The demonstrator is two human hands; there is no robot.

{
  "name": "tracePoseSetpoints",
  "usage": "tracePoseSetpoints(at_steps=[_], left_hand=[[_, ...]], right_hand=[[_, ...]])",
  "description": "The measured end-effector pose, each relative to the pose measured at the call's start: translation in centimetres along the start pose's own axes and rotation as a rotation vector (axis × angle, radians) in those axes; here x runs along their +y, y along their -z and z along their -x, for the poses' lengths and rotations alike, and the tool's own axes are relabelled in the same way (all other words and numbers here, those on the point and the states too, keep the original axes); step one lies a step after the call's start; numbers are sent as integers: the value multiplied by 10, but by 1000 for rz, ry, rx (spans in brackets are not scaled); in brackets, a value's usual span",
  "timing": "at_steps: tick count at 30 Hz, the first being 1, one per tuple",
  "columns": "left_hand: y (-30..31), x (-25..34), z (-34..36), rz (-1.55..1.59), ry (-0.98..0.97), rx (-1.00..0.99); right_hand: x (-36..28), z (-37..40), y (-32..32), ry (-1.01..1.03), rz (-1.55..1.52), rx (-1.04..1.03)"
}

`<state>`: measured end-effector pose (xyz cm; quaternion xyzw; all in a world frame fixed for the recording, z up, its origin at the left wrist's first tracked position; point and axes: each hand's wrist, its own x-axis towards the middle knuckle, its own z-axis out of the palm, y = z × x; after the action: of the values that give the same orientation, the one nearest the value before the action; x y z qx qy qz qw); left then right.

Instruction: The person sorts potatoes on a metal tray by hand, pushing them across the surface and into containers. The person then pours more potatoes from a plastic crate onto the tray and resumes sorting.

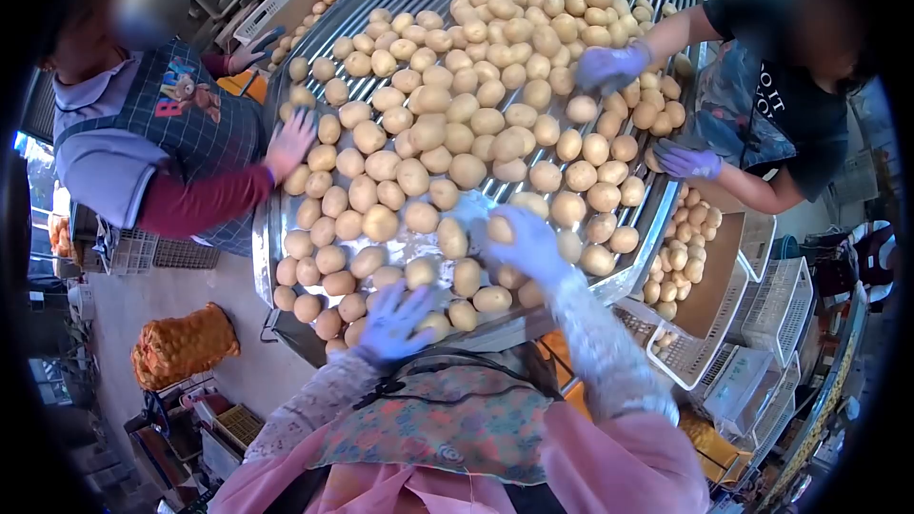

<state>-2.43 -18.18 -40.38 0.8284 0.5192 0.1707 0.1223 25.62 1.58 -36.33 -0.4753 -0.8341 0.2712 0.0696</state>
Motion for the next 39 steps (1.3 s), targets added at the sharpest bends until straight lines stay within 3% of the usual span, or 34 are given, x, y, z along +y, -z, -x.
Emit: tracePoseSetpoints(at_steps=[2, 3, 4, 5, 7, 9, 10, 11, 12, 13, 14, 15, 16, 18, 21, 23, 24, 26, 27, 28, 29, 30, 31, 32, 33, 34, 35, 37, 38, 39], left_hand=[[37, -17, 5, 28, 204, -26], [36, -33, 15, -38, 354, 86], [17, -68, 34, -149, 462, 144], [-3, -84, 35, -141, 454, 139], [-27, -106, 22, -538, 561, 186], [-30, -71, -42, -222, 773, 239], [-41, -56, -61, -221, 706, 262], [-52, -41, -74, -222, 641, 285], [-34, -11, -82, -207, 509, 158], [-9, 12, -85, -194, 371, 34], [-10, 9, -78, -202, 367, 42], [-13, 7, -57, -90, 279, 51], [-14, 4, -34, 23, 191, 55], [9, -16, 19, 0, 146, -71], [44, -31, 78, -137, 187, -176], [43, -44, 97, -254, 437, -20], [32, -49, 93, -257, 438, -14], [12, -61, 82, -164, 694, 337], [9, -40, 68, -165, 694, 339], [5, 1, 44, -132, 609, 159], [2, 22, 28, -98, 528, -11], [3, 18, 25, -99, 543, -3], [6, 11, 24, -85, 468, -5], [9, 3, 27, -71, 394, -13], [-2, -24, 35, -315, 353, 67], [-16, -45, 33, -272, 441, 117], [-21, -62, 26, -231, 529, 172], [-15, -67, -25, -287, 653, 126], [-18, -60, -45, -327, 755, 74], [-47, -60, -51, -581, 688, 183]], right_hand=[[21, 57, 9, -147, -404, 341], [35, 86, 12, -228, -608, 518], [62, 111, 18, -242, -584, 703], [92, 135, 27, -321, -492, 888], [162, 178, 55, -460, -494, 1064], [202, 213, 74, -571, 322, 790], [190, 199, 78, -575, 375, 837], [168, 174, 73, -463, 355, 813], [139, 151, 63, -358, 331, 780], [101, 127, 63, -206, 322, 587], [84, 109, 58, -81, 229, 340], [46, 95, 50, 204, 350, 426], [35, 92, 36, 282, 385, 256], [16, 86, -13, 301, 240, 124], [-17, 65, -59, 418, 208, 99], [-52, 52, -83, 476, 216, 143], [-74, 42, -88, 531, 181, 115], [-80, 35, -94, 584, 144, 86], [-71, 24, -98, 677, 118, 65], [-64, 13, -98, 774, 90, 40], [-63, 10, -65, 550, -253, 6], [-53, 7, -25, 309, -587, -33], [-21, -10, -13, 272, -158, 127], [-60, -13, 62, -127, 327, -122], [12, -13, 60, 111, 56, 399], [74, -27, 51, 19, 254, 508], [115, -29, 55, -90, 344, 349], [119, -36, 70, -193, 445, 133], [115, -43, 68, -177, 438, 131], [112, -48, 65, -239, 424, 6]])
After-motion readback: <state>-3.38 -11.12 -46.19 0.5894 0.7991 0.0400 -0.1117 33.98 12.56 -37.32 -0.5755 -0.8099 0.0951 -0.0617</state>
